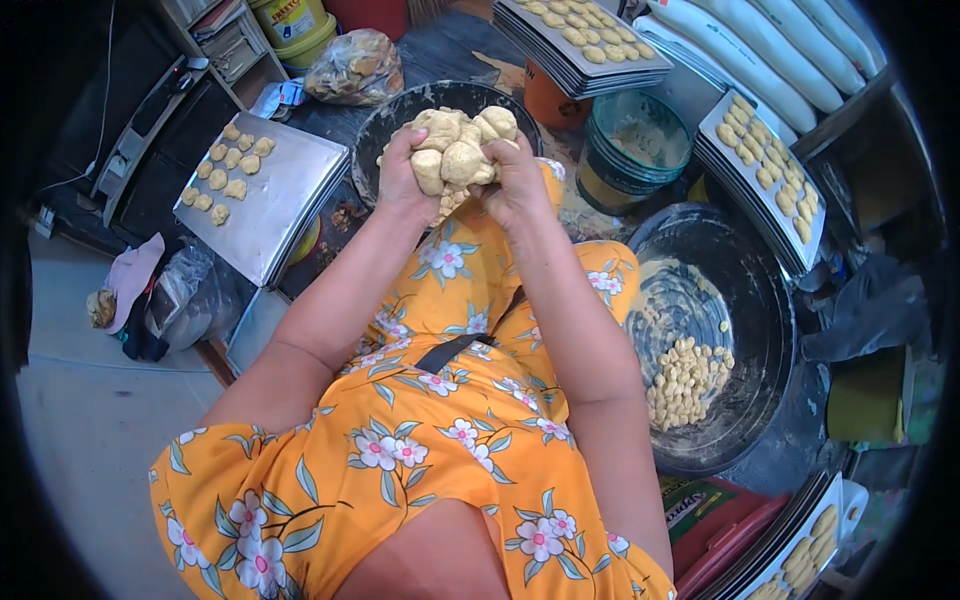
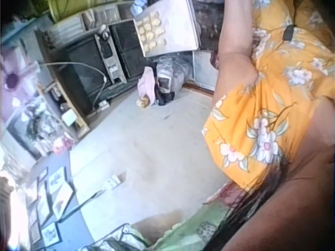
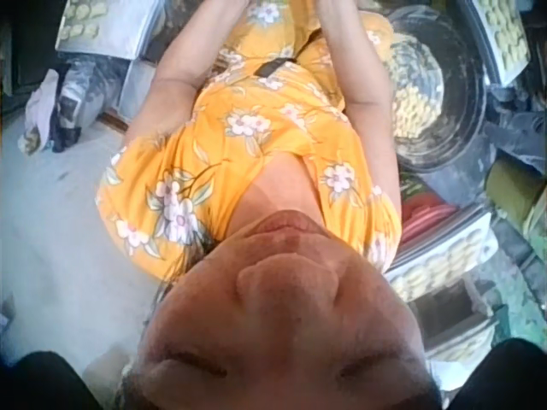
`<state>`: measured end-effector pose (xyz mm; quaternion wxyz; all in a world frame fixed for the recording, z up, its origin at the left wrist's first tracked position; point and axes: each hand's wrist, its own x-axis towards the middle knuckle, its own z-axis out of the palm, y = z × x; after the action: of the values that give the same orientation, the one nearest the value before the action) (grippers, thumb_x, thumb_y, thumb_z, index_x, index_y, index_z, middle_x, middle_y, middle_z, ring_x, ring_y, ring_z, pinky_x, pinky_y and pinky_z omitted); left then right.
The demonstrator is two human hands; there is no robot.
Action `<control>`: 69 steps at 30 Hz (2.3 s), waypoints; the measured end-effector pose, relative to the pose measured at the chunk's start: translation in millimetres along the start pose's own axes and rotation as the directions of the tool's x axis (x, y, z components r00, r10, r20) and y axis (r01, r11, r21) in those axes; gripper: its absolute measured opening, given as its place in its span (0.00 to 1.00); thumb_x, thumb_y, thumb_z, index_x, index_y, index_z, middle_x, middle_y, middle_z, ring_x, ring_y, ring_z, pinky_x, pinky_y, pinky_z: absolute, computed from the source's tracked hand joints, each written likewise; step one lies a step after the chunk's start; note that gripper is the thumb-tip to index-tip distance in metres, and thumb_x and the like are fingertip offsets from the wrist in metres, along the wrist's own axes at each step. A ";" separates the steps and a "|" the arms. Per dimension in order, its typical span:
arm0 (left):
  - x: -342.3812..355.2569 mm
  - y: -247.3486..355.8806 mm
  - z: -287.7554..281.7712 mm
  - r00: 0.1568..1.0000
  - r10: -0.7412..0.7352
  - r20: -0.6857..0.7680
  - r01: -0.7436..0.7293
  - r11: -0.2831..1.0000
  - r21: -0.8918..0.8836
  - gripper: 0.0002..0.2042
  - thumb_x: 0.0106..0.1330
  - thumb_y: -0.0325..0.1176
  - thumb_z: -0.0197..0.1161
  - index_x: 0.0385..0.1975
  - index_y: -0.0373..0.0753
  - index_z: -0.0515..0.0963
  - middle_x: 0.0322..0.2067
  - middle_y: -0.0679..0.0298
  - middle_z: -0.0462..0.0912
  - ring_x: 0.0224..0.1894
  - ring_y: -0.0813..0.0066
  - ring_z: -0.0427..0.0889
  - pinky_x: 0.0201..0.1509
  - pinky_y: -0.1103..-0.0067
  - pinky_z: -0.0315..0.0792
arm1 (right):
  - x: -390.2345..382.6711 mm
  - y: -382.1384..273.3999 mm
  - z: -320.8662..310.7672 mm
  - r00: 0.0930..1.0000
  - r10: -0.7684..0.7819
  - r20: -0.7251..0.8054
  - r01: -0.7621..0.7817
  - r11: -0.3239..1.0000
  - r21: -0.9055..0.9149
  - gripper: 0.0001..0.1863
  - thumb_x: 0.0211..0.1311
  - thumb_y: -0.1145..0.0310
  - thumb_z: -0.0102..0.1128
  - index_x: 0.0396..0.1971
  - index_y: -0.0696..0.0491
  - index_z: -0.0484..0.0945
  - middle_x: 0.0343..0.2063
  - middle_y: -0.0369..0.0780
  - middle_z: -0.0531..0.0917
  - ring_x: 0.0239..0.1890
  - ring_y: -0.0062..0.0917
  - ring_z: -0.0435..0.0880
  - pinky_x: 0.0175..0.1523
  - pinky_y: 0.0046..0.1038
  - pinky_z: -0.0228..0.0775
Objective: The person shapes dough pieces in a basin, wipes a metal tray with a cloth, and places dough pieces onto baking trays by hand.
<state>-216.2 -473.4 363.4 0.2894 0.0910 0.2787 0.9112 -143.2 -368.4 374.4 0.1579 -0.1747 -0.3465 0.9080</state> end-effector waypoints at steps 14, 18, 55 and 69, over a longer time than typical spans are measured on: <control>30.6 29.6 -24.7 0.993 -0.061 -0.100 0.045 0.987 -0.153 0.27 0.59 0.56 0.59 0.50 0.42 0.72 0.47 0.61 0.77 0.50 0.64 0.77 0.57 0.66 0.69 | 77.5 44.8 48.3 0.744 -0.605 0.285 0.587 0.388 -0.710 0.24 0.50 0.68 0.58 0.48 0.60 0.69 0.45 0.50 0.70 0.51 0.41 0.70 0.59 0.35 0.60; 47.8 42.5 -45.1 0.996 0.047 -0.081 -0.063 0.976 -0.210 0.28 0.59 0.57 0.59 0.51 0.43 0.71 0.48 0.61 0.77 0.51 0.63 0.76 0.57 0.65 0.68 | 106.9 68.7 62.6 0.678 -0.599 0.425 0.655 0.232 -0.719 0.27 0.53 0.61 0.61 0.51 0.58 0.68 0.48 0.49 0.70 0.53 0.44 0.68 0.59 0.35 0.59; -138.6 164.2 -231.7 0.770 0.470 -0.430 -0.628 0.674 -0.388 0.25 0.53 0.40 0.61 0.53 0.43 0.70 0.51 0.60 0.75 0.55 0.59 0.73 0.59 0.62 0.67 | 87.1 287.6 232.9 0.644 0.584 0.494 -0.375 0.804 -0.462 0.24 0.58 0.68 0.61 0.52 0.53 0.64 0.40 0.45 0.77 0.43 0.30 0.79 0.46 0.33 0.75; -166.7 190.9 -296.8 0.711 0.536 -0.455 -0.698 0.617 -0.362 0.26 0.55 0.40 0.59 0.54 0.39 0.68 0.52 0.58 0.74 0.56 0.59 0.73 0.60 0.63 0.67 | 127.4 365.4 241.2 0.522 0.317 0.792 0.817 0.079 -0.571 0.18 0.52 0.67 0.56 0.46 0.46 0.80 0.45 0.42 0.76 0.50 0.36 0.74 0.57 0.38 0.63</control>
<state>-268.3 -834.1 223.9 -0.0795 -0.0382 0.0185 0.9959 -419.9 -714.3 266.4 0.0209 0.2686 -0.8956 0.3540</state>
